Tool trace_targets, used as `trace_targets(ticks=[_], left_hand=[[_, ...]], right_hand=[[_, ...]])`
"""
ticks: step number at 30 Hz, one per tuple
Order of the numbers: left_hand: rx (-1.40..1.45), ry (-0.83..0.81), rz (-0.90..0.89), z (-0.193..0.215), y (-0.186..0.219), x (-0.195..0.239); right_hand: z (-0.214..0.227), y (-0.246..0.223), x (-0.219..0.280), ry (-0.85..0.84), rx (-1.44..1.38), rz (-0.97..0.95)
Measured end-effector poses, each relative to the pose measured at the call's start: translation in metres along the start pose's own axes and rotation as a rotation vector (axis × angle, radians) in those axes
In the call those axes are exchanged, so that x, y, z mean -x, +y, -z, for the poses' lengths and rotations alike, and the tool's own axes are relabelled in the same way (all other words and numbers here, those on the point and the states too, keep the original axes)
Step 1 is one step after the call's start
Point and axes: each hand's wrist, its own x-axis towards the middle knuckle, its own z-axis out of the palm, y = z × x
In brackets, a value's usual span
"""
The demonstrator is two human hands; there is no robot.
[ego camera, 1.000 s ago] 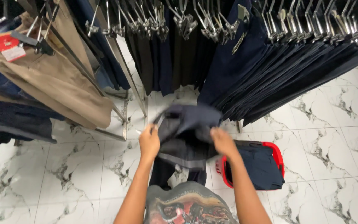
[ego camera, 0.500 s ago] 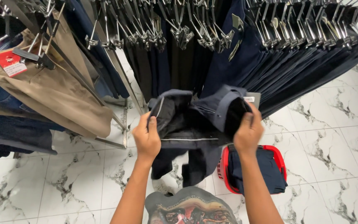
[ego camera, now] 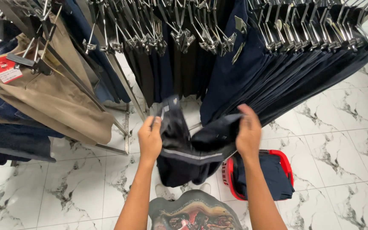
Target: The person takes a pair of trousers from a basket, fits them onto a clothing hanger by hand, and hangs them onto a rack.
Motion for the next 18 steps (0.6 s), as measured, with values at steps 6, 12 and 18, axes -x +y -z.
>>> trace_targets(ticks=[6, 12, 18], left_hand=[[-0.049, 0.075, -0.214, -0.010, 0.013, 0.006], [-0.386, -0.274, 0.292, -0.031, -0.085, 0.015], [-0.137, -0.107, 0.132, -0.018, 0.040, 0.009]], right_hand=[[-0.031, 0.103, 0.021, 0.061, 0.240, 0.079], [-0.049, 0.152, 0.078, -0.766, 0.294, -0.731], [-0.026, 0.035, 0.003, -0.084, -0.044, -0.145]])
